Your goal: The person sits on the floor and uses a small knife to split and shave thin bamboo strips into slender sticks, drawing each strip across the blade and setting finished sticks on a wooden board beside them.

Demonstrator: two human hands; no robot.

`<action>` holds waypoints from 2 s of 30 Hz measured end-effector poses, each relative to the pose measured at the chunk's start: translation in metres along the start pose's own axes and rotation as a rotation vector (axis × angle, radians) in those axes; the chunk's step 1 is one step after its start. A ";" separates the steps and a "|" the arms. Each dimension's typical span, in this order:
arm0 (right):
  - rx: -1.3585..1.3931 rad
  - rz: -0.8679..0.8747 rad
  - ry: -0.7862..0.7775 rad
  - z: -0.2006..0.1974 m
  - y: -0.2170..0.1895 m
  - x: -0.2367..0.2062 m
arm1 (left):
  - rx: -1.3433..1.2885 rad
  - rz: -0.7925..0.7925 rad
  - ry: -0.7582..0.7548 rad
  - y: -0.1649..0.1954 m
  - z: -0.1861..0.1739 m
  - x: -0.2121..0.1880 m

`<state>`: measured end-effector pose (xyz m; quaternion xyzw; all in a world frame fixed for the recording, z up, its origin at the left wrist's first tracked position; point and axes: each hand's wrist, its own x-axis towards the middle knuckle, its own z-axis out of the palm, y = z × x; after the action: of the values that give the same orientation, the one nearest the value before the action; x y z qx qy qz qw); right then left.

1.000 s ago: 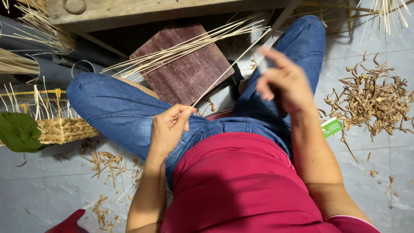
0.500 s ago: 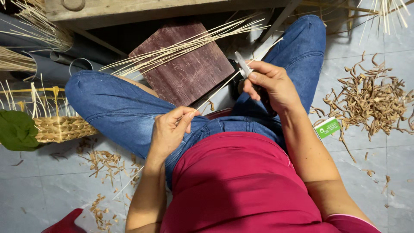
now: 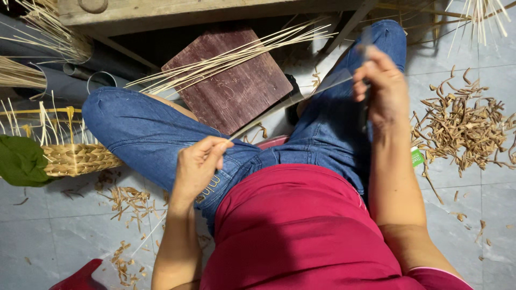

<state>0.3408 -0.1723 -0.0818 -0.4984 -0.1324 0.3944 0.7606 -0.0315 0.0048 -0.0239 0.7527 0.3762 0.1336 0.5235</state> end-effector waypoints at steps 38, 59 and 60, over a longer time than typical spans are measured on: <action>-0.053 -0.045 0.024 0.008 -0.014 -0.006 | -0.030 -0.038 0.032 0.004 0.010 0.007; -0.183 0.223 -0.338 0.074 0.022 -0.029 | -0.030 0.041 -0.042 0.022 0.034 0.014; -0.165 0.208 -0.320 0.069 0.020 -0.026 | -0.029 0.035 -0.044 0.021 0.032 0.014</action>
<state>0.2732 -0.1428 -0.0620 -0.5008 -0.2312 0.5326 0.6419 0.0057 -0.0111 -0.0211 0.7542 0.3494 0.1315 0.5402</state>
